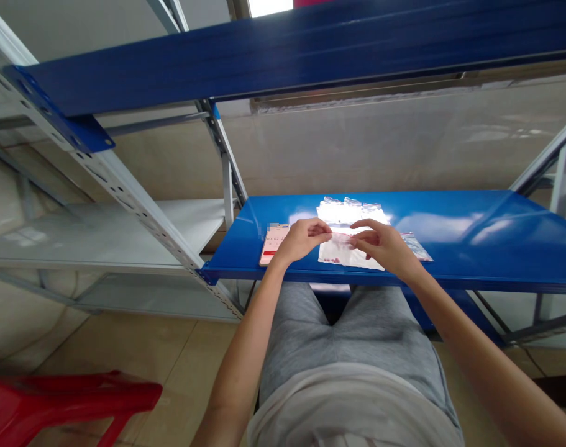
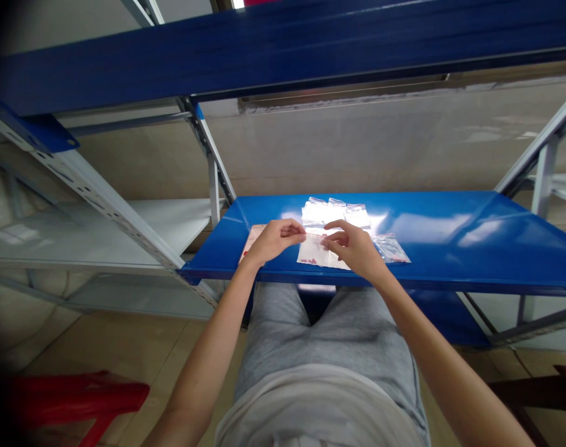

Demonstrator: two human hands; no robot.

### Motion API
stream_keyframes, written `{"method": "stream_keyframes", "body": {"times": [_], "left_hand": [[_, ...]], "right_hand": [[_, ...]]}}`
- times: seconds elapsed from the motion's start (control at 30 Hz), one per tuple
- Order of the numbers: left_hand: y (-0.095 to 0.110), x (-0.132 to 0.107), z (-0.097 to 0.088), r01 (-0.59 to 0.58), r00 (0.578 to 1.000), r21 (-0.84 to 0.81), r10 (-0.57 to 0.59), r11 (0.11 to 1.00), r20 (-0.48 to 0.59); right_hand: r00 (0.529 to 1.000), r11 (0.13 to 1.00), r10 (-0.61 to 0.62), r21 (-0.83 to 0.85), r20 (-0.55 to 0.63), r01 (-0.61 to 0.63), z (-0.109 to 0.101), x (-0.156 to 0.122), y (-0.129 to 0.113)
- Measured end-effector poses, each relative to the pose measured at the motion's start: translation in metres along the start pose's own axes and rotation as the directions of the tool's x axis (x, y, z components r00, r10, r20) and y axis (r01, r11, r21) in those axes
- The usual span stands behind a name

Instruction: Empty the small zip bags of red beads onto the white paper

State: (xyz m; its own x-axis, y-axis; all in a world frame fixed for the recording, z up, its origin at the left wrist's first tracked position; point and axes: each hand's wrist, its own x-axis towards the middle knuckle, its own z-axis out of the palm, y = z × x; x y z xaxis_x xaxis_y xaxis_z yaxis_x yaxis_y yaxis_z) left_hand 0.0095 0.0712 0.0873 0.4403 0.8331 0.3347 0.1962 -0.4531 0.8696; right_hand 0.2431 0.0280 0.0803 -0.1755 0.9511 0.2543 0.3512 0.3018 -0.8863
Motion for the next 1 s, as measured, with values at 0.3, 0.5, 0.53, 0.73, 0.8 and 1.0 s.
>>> {"method": "stream_keyframes", "body": {"times": [0.3, 0.5, 0.53, 0.73, 0.8, 1.0], "left_hand": [[0.005, -0.002, 0.001, 0.052, 0.998, -0.074, -0.056, 0.996, -0.043], [0.006, -0.002, 0.002, 0.036, 0.999, -0.091, -0.039, 0.995, -0.029], [0.006, -0.002, 0.002, 0.033, 0.999, -0.092, -0.036, 0.995, -0.029], [0.009, -0.002, 0.004, 0.017, 1.000, -0.073, -0.016, 0.997, 0.013], [0.009, -0.002, 0.007, 0.028, 0.998, -0.026, -0.027, 0.999, 0.054], [0.006, 0.000, 0.016, 0.047, 0.993, 0.015, -0.048, 0.999, 0.105]], "right_hand": [[1.000, 0.997, -0.027, -0.072, -0.003, 0.027, -0.003, 0.002, 0.004], [0.999, 0.998, -0.036, -0.041, 0.025, 0.037, -0.005, -0.001, -0.008], [0.999, 0.998, -0.041, -0.048, 0.021, 0.042, -0.005, -0.001, -0.009], [0.996, 0.993, -0.081, -0.086, -0.036, 0.077, -0.005, 0.000, -0.003], [0.993, 0.988, -0.111, -0.110, -0.031, 0.107, -0.007, 0.000, -0.002], [0.994, 0.993, -0.106, -0.049, -0.015, 0.105, -0.009, 0.000, -0.004]]}}
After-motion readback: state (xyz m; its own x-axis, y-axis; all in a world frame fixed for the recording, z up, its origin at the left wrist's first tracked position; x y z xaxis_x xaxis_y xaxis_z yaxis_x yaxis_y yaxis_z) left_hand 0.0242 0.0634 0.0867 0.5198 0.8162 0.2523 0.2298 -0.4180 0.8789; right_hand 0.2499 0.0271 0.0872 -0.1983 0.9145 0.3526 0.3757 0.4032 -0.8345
